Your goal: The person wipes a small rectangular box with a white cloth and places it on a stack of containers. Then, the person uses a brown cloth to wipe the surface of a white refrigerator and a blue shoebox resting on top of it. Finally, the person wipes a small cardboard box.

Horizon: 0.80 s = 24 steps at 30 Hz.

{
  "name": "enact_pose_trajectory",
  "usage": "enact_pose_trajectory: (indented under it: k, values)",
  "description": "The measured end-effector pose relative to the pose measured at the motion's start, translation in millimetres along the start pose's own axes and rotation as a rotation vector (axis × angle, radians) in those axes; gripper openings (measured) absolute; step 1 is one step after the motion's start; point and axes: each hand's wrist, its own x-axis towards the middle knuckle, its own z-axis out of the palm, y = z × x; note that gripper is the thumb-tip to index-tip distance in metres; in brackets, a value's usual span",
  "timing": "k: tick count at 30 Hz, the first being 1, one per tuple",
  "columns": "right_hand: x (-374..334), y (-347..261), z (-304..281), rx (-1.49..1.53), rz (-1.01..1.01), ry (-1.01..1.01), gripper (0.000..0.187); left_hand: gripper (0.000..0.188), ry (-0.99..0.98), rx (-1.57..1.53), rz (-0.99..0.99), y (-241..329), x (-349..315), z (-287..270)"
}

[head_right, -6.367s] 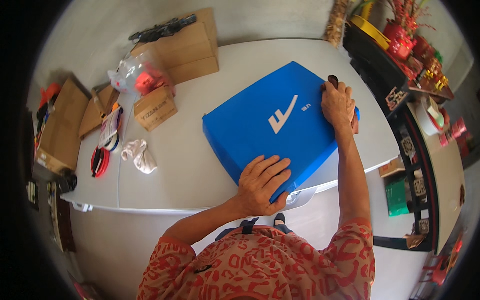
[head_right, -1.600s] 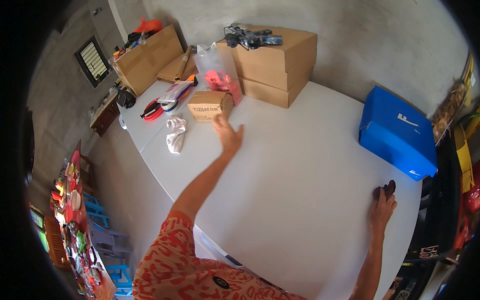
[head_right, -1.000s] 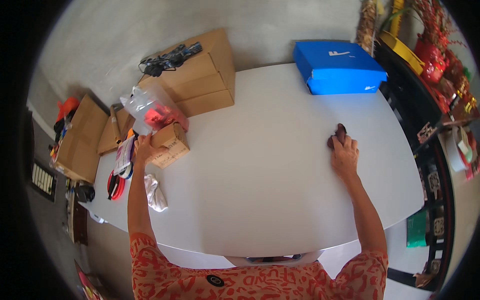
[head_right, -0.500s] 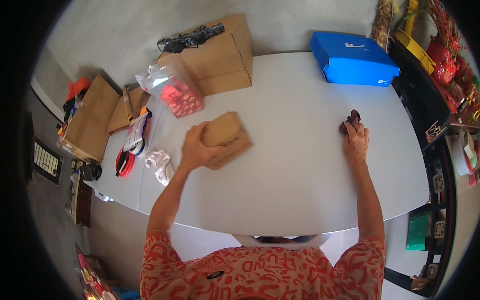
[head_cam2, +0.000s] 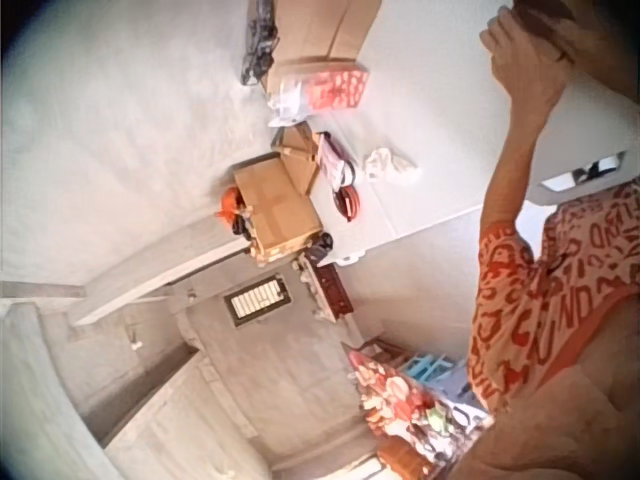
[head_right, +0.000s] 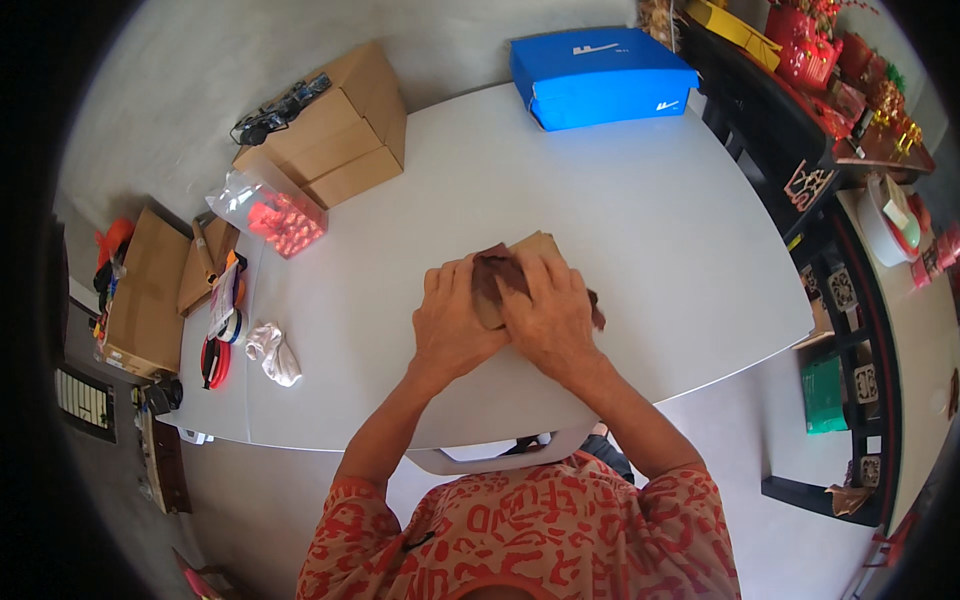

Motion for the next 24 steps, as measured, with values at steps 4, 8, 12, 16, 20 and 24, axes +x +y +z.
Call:
enact_pose_trajectory:
  k: [4,8,12,16,20,24]
  values:
    - [1.5,21.6,-3.7,0.020,0.147,-0.076,0.039,0.085,-0.032,-0.217,0.073,-15.2,-7.7,-12.4]
    - [7.9,29.3,-0.5,0.069,0.227,-0.122,0.036,0.092,0.098,-0.522,0.109,-38.0,-15.9,8.3]
    - [15.5,19.9,2.1,-0.017,0.182,-0.098,0.028,0.097,0.052,-0.585,0.019,-32.0,-26.9,25.1]
    - [10.9,-5.2,14.0,-0.068,-0.020,-0.127,0.032,0.095,0.091,-0.564,0.035,-32.5,-27.1,30.0]
    - [8.0,-46.8,9.0,0.023,-0.048,-0.226,0.028,0.093,0.150,-0.572,0.100,-46.1,-27.6,42.4]
    - [9.6,-45.7,11.0,-0.001,0.033,-0.219,0.032,0.095,0.185,-0.669,0.070,-42.6,-29.4,43.5]
